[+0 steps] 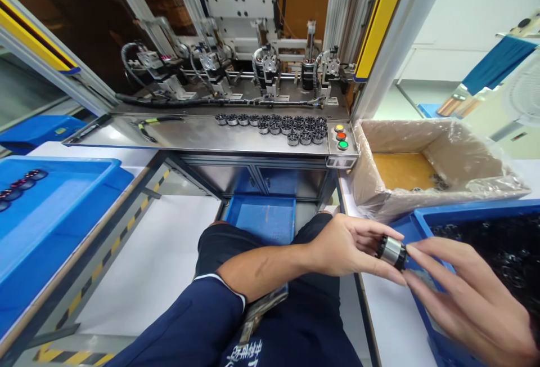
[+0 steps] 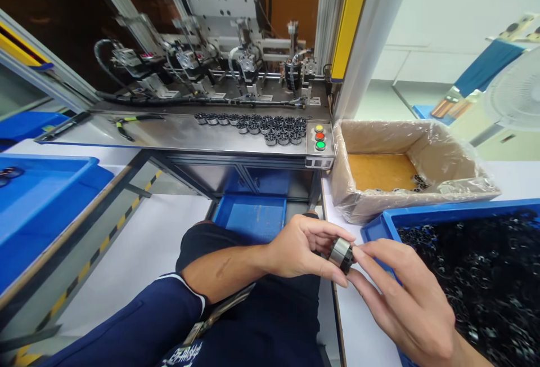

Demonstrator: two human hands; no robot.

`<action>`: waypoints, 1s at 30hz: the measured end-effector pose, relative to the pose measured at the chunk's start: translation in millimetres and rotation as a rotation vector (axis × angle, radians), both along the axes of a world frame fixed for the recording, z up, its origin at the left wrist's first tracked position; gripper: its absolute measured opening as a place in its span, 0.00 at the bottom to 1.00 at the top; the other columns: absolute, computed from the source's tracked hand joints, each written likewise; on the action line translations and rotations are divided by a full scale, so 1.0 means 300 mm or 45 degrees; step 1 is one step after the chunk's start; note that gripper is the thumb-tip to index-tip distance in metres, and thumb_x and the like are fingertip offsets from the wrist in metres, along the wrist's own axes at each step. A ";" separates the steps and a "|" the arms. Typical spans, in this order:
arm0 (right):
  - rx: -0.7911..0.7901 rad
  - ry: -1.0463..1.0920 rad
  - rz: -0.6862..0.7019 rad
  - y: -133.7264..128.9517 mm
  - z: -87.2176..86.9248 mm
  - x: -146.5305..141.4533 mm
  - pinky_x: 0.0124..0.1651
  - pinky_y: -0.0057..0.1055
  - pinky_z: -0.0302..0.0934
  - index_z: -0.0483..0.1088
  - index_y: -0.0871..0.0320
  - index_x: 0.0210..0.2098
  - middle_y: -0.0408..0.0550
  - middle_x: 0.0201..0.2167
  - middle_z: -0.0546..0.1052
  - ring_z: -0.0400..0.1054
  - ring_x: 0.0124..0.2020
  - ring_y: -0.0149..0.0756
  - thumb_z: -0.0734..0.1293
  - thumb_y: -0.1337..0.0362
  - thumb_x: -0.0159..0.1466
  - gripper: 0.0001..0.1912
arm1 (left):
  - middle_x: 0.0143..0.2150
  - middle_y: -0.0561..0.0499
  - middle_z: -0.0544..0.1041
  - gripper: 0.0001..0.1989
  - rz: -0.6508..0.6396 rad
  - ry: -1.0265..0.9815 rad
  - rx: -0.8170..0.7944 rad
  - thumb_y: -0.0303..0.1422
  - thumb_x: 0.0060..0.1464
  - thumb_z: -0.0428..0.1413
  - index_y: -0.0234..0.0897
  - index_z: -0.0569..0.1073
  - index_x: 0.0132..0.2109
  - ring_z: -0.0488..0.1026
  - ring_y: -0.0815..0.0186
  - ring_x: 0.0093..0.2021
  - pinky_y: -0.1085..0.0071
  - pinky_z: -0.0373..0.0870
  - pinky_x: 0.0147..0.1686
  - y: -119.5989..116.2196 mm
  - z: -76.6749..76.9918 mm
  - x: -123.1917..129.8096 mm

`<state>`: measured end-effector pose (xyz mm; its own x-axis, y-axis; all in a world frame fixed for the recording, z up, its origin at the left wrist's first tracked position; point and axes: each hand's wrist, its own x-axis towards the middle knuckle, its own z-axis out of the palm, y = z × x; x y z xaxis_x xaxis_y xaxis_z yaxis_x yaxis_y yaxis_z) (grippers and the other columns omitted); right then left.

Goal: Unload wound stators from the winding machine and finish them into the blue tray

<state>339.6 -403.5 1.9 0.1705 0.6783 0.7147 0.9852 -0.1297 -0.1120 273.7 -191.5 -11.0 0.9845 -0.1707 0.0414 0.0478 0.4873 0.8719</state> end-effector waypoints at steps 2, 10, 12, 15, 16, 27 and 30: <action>0.001 0.037 -0.007 0.017 0.025 -0.011 0.48 0.30 0.72 0.68 0.54 0.58 0.49 0.45 0.75 0.75 0.43 0.36 0.66 0.68 0.69 0.18 | 0.35 0.51 0.80 0.40 -0.002 0.003 -0.008 0.33 0.18 0.78 0.29 0.80 0.46 0.79 0.64 0.37 0.53 0.73 0.56 0.001 -0.005 0.001; -0.017 0.107 -0.022 0.024 0.029 -0.028 0.49 0.32 0.72 0.66 0.52 0.59 0.48 0.46 0.74 0.74 0.45 0.36 0.66 0.71 0.68 0.21 | 0.35 0.51 0.81 0.39 -0.002 0.011 0.053 0.33 0.18 0.78 0.31 0.81 0.46 0.79 0.65 0.36 0.56 0.74 0.55 0.011 -0.001 -0.004; -0.024 0.073 -0.011 0.020 0.028 -0.026 0.49 0.33 0.71 0.66 0.52 0.60 0.49 0.46 0.73 0.73 0.46 0.37 0.66 0.72 0.67 0.23 | 0.34 0.51 0.81 0.40 -0.012 0.021 0.068 0.34 0.19 0.78 0.31 0.81 0.47 0.80 0.64 0.37 0.56 0.74 0.55 0.014 0.003 -0.006; -0.019 0.008 -0.001 0.027 0.037 -0.024 0.50 0.33 0.70 0.66 0.54 0.60 0.50 0.46 0.73 0.72 0.46 0.37 0.67 0.74 0.67 0.24 | 0.34 0.50 0.81 0.41 -0.015 0.021 0.104 0.36 0.19 0.78 0.30 0.80 0.47 0.81 0.62 0.38 0.55 0.74 0.54 0.017 0.005 -0.006; -0.020 -0.009 0.008 0.032 0.041 -0.023 0.50 0.34 0.70 0.66 0.56 0.60 0.51 0.46 0.73 0.72 0.46 0.38 0.67 0.75 0.66 0.23 | 0.35 0.50 0.81 0.41 -0.024 0.021 0.108 0.36 0.20 0.78 0.30 0.80 0.48 0.81 0.61 0.39 0.55 0.74 0.55 0.018 0.004 -0.006; 0.014 0.007 0.014 0.060 0.043 -0.034 0.53 0.31 0.66 0.69 0.64 0.54 0.55 0.46 0.72 0.70 0.47 0.37 0.69 0.76 0.66 0.17 | 0.37 0.49 0.82 0.35 -0.082 0.042 -0.041 0.31 0.24 0.78 0.31 0.81 0.46 0.81 0.62 0.41 0.53 0.71 0.60 0.019 -0.008 0.004; -0.015 0.099 -0.022 0.062 0.041 -0.040 0.51 0.31 0.66 0.69 0.64 0.54 0.55 0.46 0.73 0.71 0.47 0.37 0.69 0.73 0.67 0.17 | 0.39 0.47 0.83 0.34 -0.093 0.039 0.000 0.31 0.27 0.77 0.31 0.81 0.47 0.81 0.61 0.43 0.53 0.70 0.61 0.024 -0.022 0.010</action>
